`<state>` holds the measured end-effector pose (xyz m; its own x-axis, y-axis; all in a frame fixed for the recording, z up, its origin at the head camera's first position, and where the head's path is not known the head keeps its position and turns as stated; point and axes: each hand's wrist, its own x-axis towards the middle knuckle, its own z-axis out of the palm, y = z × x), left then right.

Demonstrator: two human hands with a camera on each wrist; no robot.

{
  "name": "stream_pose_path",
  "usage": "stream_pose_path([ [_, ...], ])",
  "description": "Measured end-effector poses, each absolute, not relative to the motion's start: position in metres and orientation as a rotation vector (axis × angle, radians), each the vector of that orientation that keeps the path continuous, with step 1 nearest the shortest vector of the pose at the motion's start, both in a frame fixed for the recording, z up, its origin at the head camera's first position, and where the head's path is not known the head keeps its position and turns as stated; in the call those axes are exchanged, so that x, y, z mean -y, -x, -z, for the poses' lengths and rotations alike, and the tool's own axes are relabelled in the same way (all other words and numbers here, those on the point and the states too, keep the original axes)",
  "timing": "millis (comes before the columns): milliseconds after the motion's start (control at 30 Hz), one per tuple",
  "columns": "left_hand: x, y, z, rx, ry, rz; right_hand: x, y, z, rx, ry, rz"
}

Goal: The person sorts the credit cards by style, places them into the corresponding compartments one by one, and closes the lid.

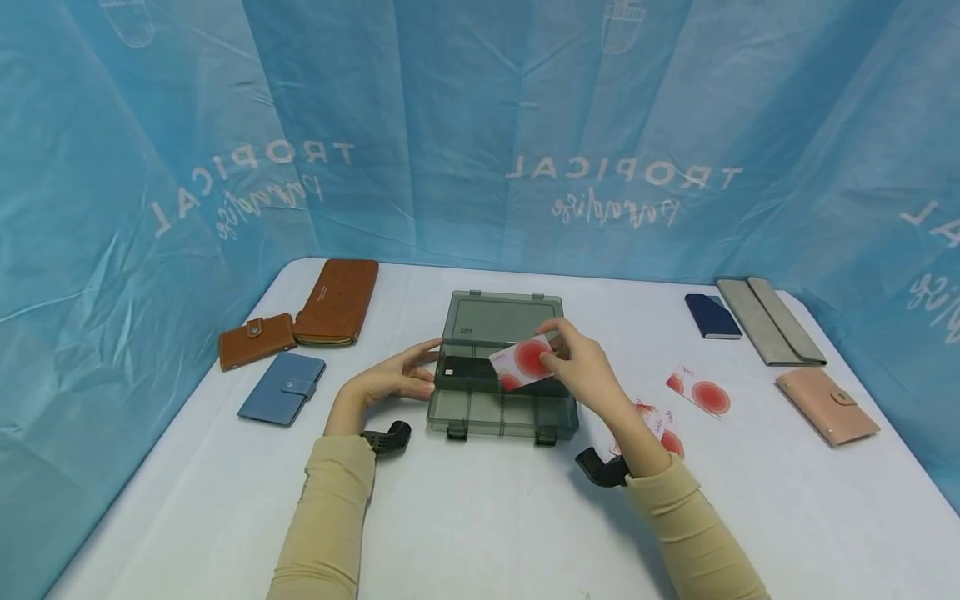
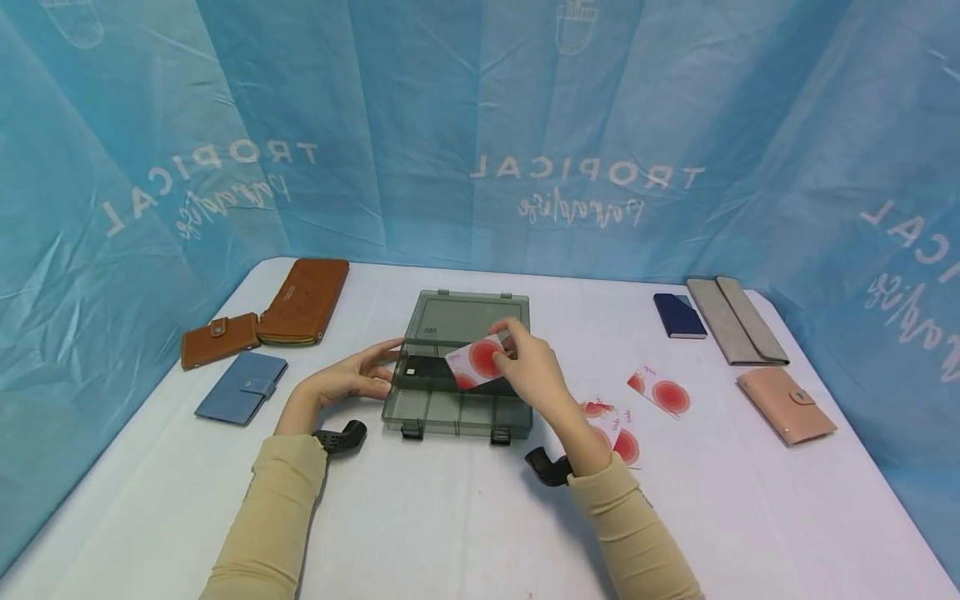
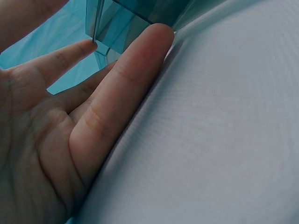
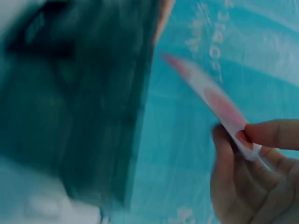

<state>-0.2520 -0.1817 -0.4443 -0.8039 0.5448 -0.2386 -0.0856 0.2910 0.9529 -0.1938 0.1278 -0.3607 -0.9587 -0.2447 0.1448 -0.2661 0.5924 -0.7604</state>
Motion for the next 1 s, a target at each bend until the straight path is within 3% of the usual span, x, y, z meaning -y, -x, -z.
stream_pose_path([
  [433, 0.182, 0.253, 0.447, -2.027, -0.373, -1.551, -0.078, 0.176, 0.395, 2.909, -0.612, -1.116],
  [1000, 0.18, 0.251, 0.444, -2.065, -0.334, -1.523, -0.078, 0.182, 0.407, 3.21, -0.696, -0.982],
])
